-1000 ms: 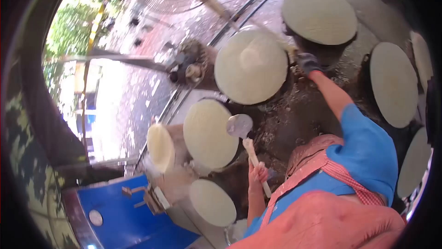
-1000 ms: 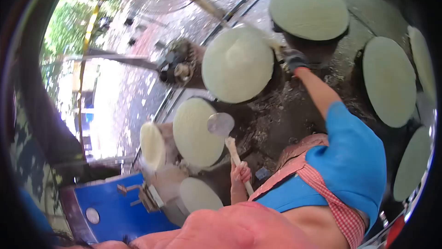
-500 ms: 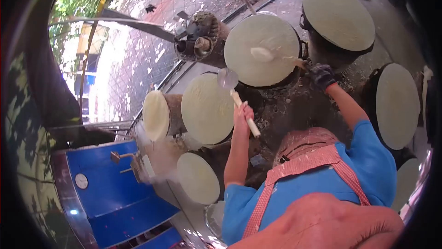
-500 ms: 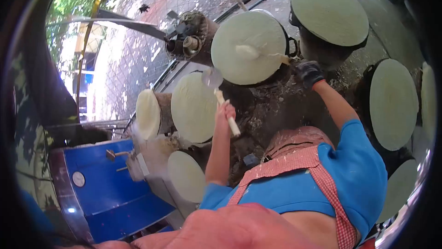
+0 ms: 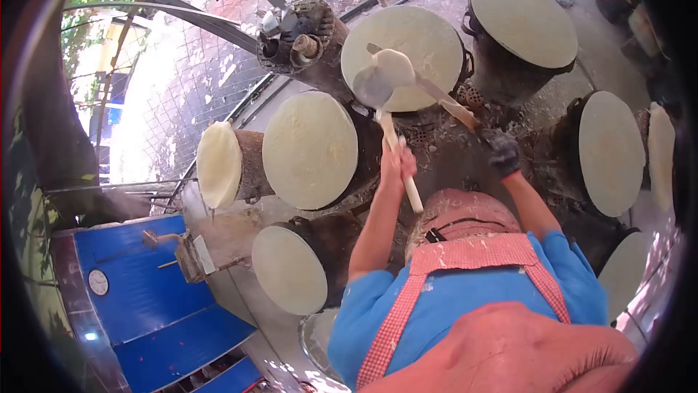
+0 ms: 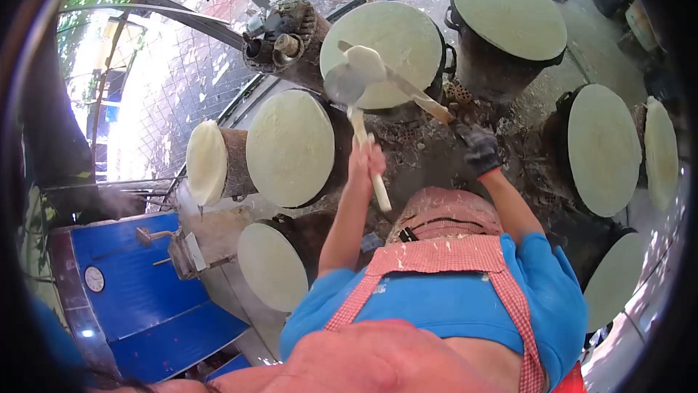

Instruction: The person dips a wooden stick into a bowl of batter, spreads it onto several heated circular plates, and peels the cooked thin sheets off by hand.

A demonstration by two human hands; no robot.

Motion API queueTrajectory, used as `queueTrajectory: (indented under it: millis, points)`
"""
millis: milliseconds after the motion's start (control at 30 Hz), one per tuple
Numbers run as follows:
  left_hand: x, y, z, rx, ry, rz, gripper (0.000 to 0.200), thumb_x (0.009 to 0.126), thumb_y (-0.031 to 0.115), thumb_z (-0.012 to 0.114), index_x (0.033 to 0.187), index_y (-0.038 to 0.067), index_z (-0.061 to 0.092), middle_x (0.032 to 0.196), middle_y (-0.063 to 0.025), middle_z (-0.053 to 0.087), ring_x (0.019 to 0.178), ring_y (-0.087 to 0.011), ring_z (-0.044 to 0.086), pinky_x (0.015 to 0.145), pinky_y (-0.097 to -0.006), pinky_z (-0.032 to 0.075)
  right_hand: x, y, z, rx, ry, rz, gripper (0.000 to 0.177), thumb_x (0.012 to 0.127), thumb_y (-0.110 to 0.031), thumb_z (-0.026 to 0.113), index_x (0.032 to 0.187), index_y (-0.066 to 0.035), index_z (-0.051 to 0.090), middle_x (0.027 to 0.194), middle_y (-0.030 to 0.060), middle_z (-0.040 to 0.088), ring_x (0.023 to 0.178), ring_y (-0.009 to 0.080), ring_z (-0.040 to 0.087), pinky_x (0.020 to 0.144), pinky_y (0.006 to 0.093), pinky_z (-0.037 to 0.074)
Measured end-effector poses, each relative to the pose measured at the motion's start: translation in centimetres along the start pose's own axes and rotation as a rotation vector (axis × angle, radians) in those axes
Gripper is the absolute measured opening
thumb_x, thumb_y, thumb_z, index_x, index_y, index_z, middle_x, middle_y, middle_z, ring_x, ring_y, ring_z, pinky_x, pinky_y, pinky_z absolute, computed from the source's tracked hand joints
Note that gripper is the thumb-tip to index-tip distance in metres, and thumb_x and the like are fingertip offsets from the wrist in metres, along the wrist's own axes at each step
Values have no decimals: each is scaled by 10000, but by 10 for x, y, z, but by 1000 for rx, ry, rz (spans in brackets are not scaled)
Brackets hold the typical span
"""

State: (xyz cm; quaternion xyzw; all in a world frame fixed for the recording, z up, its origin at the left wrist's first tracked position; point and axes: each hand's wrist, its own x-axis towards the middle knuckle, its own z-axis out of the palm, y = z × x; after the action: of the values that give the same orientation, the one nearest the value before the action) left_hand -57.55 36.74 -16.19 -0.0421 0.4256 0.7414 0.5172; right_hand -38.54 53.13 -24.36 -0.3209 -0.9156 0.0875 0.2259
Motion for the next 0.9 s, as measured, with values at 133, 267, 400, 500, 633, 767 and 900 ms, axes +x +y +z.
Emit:
queueTrajectory:
  millis: [133,267,400,500,633,767,900]
  points:
    - [-16,-9,-21,-127,-58,-310,61,846,120,443,875,134,391,555,25,299,363,-29,254,279,-159,220,-59,-7,-4,-109,-183,165,276,729,-222,537,967,-89,576,817,145,586,750,323,552,665,407,426]
    - [-21,-25,-28,-527,-149,-713,125,856,142,439,755,85,393,569,18,297,370,-27,252,286,-152,206,-70,-40,-58,57,165,189,342,736,-243,541,1044,-96,546,743,138,588,629,307,548,593,396,428]
    - [-53,-35,-17,-633,-146,-932,208,862,174,433,685,84,373,541,30,284,360,-33,243,282,-159,191,-129,-28,-72,98,-39,332,410,703,-247,590,1070,-76,525,830,162,589,714,325,561,660,396,439]
    - [-63,-57,-24,-474,-264,-1012,279,867,205,424,628,87,344,506,42,267,359,-41,245,287,-171,206,-179,-18,-90,311,39,519,416,706,-249,594,1065,-54,517,882,183,578,779,325,557,711,373,440]
    - [-85,-94,-6,-240,-200,-972,270,864,191,423,634,77,340,512,28,276,368,-51,258,300,-186,229,-259,20,-112,304,187,695,409,718,-250,588,1069,-54,507,921,184,570,838,328,546,737,350,436]
    - [-103,-148,13,-457,-59,-1249,230,863,159,411,662,68,346,532,18,289,393,-58,287,336,-196,254,-396,97,-123,619,540,1144,317,734,-273,575,968,-60,562,877,183,581,833,327,547,728,363,432]
    - [-126,-195,43,-427,-93,-1362,273,881,201,347,635,85,327,503,18,286,400,-83,284,392,-223,287,-487,105,-192,-82,316,1588,304,755,-321,526,906,-67,595,795,182,588,744,335,554,675,393,427]
